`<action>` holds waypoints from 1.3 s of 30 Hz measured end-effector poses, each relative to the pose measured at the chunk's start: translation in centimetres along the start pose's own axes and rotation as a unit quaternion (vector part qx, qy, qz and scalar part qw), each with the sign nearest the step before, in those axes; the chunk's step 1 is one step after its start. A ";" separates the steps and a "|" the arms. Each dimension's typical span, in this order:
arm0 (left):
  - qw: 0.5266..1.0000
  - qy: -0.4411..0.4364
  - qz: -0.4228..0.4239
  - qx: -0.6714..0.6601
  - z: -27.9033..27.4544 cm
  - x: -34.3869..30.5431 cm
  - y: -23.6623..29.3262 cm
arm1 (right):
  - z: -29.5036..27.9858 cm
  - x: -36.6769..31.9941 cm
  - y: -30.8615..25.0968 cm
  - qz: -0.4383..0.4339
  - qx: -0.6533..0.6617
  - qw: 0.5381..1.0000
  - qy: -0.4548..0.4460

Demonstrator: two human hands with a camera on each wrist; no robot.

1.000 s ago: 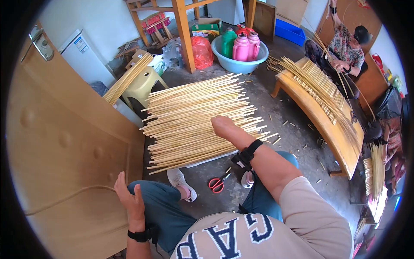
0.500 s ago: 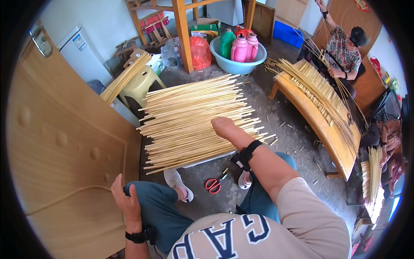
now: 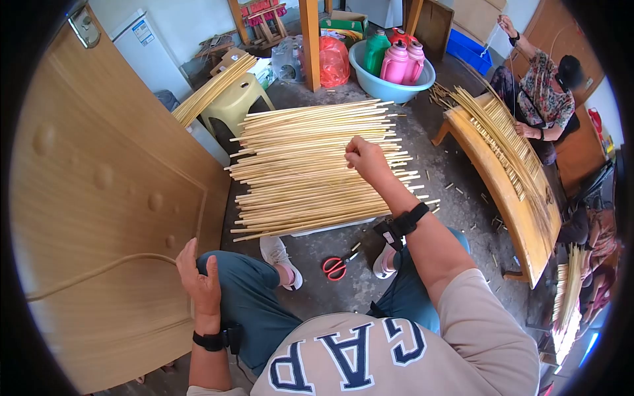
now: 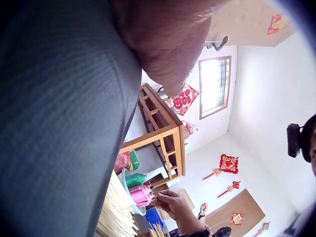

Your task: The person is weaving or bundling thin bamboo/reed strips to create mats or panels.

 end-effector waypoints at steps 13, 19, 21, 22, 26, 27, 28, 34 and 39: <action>1.000 0.003 0.004 0.021 -0.1 0.0 0.1 | -4.8 -1.3 -3.0 -0.002 0.389 0.903 0.182; 1.000 0.008 0.005 0.023 -0.1 -0.1 -0.2 | -4.6 -2.0 -3.8 -0.005 0.415 0.894 0.169; 1.000 0.009 0.006 0.023 -0.2 -0.2 -0.3 | -4.6 -2.2 -4.2 -0.005 0.411 0.897 0.164; 1.000 0.011 0.004 0.018 -0.3 -0.2 -0.4 | -4.4 -2.2 -4.3 0.004 0.411 0.899 0.150; 1.000 0.018 0.000 0.011 -0.3 -0.3 -0.6 | -4.0 -2.1 -4.2 0.019 0.400 0.908 0.123; 1.000 0.018 0.000 0.011 -0.3 -0.3 -0.6 | -3.9 -2.1 -4.2 0.018 0.400 0.908 0.122; 1.000 0.018 -0.002 0.011 -0.3 -0.3 -0.6 | -3.9 -2.1 -4.3 0.017 0.395 0.911 0.118; 1.000 0.016 -0.008 0.015 -0.2 -0.3 -0.8 | -3.7 -2.0 -4.6 0.022 0.390 0.913 0.115; 1.000 0.018 -0.012 0.009 -0.3 -0.5 -1.0 | -3.5 -1.9 -4.7 0.022 0.395 0.912 0.105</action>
Point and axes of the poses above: each hand's wrist, its own x-axis towards the middle knuckle, its own z-axis out of the palm, y = z × x, the point moved 6 cm from there along x, towards the middle knuckle, and after that the axes turned 9 degrees about -y, right-handed, at the moved point
